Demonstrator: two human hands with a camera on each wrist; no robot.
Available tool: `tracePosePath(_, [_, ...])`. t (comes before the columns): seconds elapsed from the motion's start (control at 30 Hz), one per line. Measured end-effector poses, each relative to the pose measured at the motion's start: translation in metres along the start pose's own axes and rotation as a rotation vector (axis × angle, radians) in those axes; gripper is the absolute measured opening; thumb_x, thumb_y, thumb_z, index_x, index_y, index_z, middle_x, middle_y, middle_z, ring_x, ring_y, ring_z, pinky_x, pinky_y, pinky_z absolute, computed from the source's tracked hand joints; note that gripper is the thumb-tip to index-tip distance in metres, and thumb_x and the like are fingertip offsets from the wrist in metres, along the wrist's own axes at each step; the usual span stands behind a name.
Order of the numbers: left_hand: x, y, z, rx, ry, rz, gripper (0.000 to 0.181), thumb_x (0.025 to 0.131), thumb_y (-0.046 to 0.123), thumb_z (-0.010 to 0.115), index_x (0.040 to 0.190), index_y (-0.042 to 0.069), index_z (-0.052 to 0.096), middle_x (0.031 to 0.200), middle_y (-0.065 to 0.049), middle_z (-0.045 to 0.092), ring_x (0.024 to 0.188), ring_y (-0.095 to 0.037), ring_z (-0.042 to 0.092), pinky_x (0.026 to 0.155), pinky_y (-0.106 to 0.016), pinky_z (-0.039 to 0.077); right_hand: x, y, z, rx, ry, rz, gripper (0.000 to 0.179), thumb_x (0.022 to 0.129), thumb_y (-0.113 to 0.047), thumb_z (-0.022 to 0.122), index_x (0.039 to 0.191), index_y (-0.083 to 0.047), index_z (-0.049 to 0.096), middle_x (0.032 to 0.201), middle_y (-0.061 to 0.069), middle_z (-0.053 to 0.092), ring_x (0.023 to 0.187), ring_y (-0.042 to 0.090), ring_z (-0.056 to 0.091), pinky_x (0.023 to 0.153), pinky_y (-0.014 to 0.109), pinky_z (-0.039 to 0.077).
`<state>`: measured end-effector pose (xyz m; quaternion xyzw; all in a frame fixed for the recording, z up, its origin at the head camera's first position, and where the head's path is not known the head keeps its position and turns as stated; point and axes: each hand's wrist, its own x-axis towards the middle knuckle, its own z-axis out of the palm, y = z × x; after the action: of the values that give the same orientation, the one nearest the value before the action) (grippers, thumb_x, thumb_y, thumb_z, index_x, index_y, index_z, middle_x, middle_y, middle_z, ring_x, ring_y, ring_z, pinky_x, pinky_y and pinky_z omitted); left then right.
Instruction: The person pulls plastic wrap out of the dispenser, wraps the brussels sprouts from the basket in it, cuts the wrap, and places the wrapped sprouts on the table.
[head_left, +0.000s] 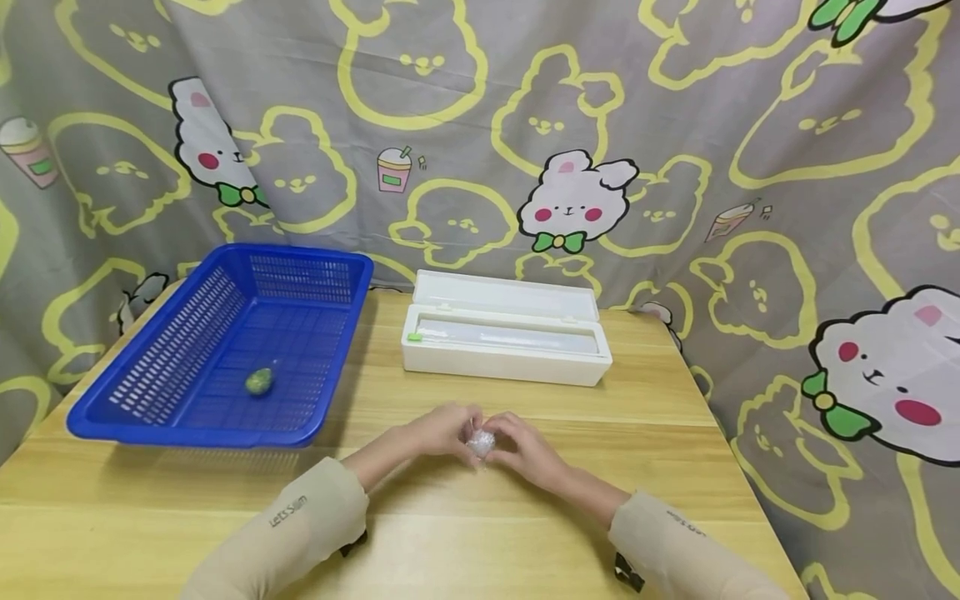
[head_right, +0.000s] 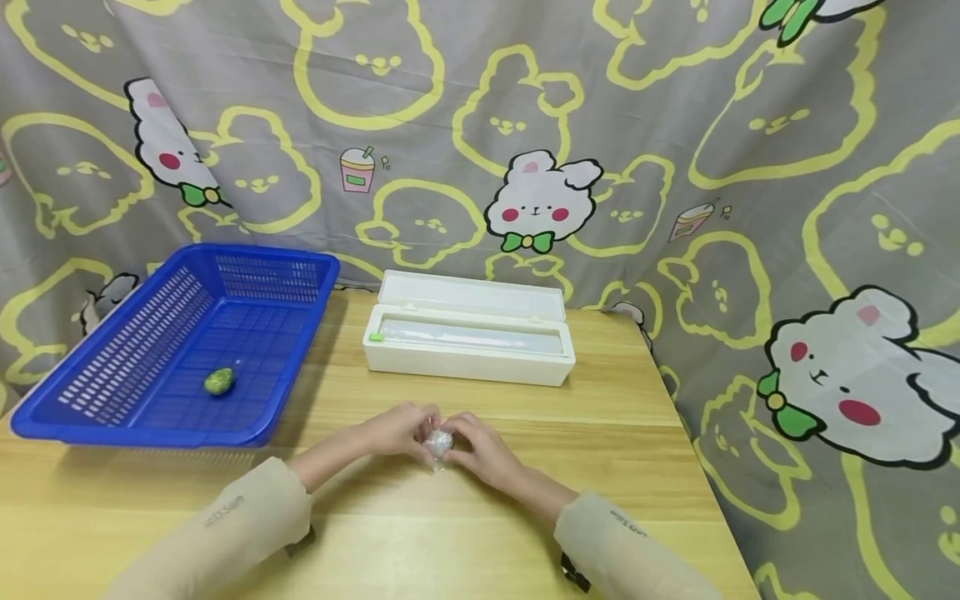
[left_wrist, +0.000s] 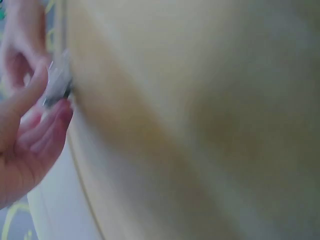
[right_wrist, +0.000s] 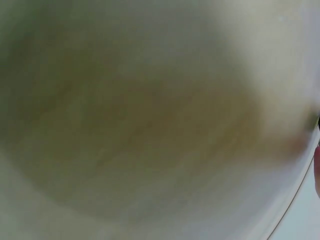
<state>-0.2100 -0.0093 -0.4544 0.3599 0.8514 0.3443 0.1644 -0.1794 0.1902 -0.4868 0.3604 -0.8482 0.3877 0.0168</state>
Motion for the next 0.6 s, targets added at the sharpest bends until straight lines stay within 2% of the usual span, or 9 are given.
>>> tracePosePath(0.1, [0.000,-0.001,-0.009,-0.045,-0.019,0.024,0.019,0.074,0.004,0.072,0.087,0.000,0.059,0.082,-0.011,0.066,0.075,-0.018,0.063,0.068,-0.019,0.050,-0.001,0.001,-0.002,-0.010,0.000,-0.017,0.041,0.077,-0.016,0.069,0.113,0.000,0.060,0.114,0.011,0.058,0.104,0.026,0.056,0.090,0.032,0.046])
tracePosePath(0.2, [0.000,-0.001,-0.012,-0.037,-0.012,0.036,0.008,0.076,-0.001,0.068,0.082,0.001,0.063,0.081,-0.009,0.066,0.075,-0.017,0.063,0.069,-0.018,0.049,-0.003,0.001,-0.004,-0.031,-0.001,-0.041,0.041,0.078,-0.014,0.069,0.114,0.003,0.059,0.116,0.015,0.058,0.104,0.028,0.057,0.087,0.032,0.047])
tracePosePath(0.4, [0.005,0.000,-0.008,0.072,0.031,0.058,0.016,0.070,-0.001,0.073,0.069,0.006,0.058,0.068,-0.001,0.061,0.064,-0.008,0.055,0.061,-0.014,0.046,0.000,0.003,-0.002,-0.117,0.064,-0.132,0.033,0.077,-0.010,0.069,0.108,0.001,0.064,0.109,0.015,0.063,0.099,0.028,0.061,0.085,0.033,0.049])
tracePosePath(0.6, [0.006,-0.001,-0.001,0.106,0.064,0.086,0.019,0.071,0.002,0.072,0.066,0.008,0.055,0.063,0.003,0.056,0.058,-0.004,0.047,0.056,-0.014,0.044,0.002,0.007,0.002,-0.087,0.131,-0.162,0.026,0.072,-0.003,0.071,0.097,0.001,0.068,0.097,0.012,0.068,0.088,0.024,0.065,0.080,0.028,0.051])
